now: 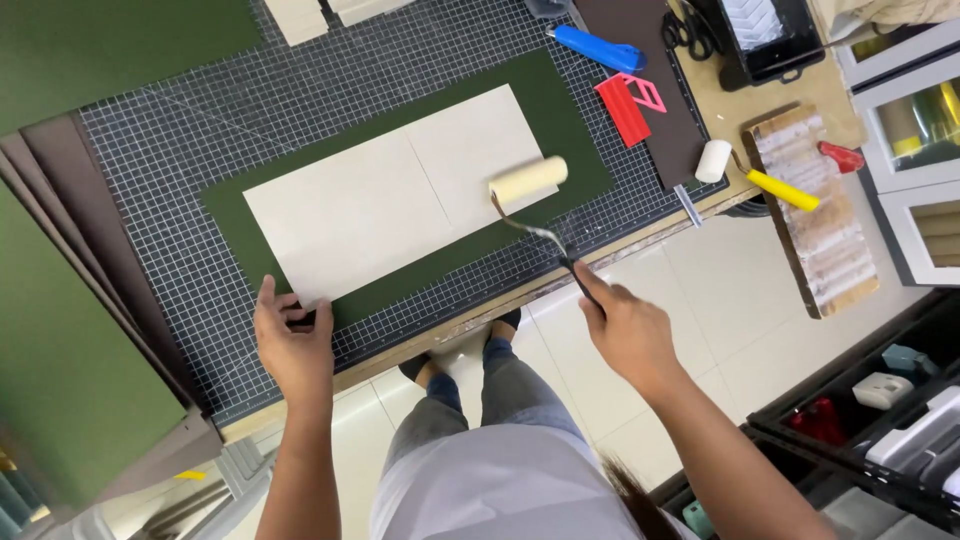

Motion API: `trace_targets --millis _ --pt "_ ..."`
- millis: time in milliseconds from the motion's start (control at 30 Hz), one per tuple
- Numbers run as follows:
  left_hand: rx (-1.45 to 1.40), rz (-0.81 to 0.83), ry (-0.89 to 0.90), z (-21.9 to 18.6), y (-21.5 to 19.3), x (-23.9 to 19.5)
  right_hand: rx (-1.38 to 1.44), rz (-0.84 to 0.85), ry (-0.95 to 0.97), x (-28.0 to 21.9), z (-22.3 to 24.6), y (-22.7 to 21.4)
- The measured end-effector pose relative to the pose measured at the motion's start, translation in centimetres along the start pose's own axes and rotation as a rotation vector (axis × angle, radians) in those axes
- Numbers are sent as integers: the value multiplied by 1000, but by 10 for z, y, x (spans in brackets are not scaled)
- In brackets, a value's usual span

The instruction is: Assembling a hardcover for a book by gluing cardboard pieces onto a cover sheet and smoothing it out with a scraper.

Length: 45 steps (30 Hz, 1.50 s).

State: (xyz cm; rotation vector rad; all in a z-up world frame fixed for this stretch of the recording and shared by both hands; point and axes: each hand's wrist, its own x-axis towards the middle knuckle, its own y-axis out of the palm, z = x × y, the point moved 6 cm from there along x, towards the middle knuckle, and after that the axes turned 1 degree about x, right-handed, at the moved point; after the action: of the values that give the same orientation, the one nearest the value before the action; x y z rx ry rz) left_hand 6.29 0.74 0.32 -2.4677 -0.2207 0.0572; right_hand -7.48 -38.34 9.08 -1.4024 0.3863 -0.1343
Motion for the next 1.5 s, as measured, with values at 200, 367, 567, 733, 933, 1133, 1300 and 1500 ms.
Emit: trace_targets --millis 200,367,567,733,933,1133,1300,1500 --pt "14 -2 3 2 0 0 0 87 32 -6 0 -10" --pt "16 -1 14 0 -1 0 21 115 45 -11 -6 -12" --pt "12 2 15 1 -1 0 -26 111 29 -4 -2 -17" --pt "14 -8 3 3 -1 -1 -66 177 37 10 2 -19" --pt "10 -19 -13 7 3 -2 -40 126 -40 83 28 -13" --pt "-2 -12 -16 0 -1 0 -20 142 -74 88 43 -33" --pt "65 -112 2 -7 -9 12 -112 254 -17 59 25 -41" --pt "72 -59 433 -81 66 105 179 15 47 15 -1 -96"
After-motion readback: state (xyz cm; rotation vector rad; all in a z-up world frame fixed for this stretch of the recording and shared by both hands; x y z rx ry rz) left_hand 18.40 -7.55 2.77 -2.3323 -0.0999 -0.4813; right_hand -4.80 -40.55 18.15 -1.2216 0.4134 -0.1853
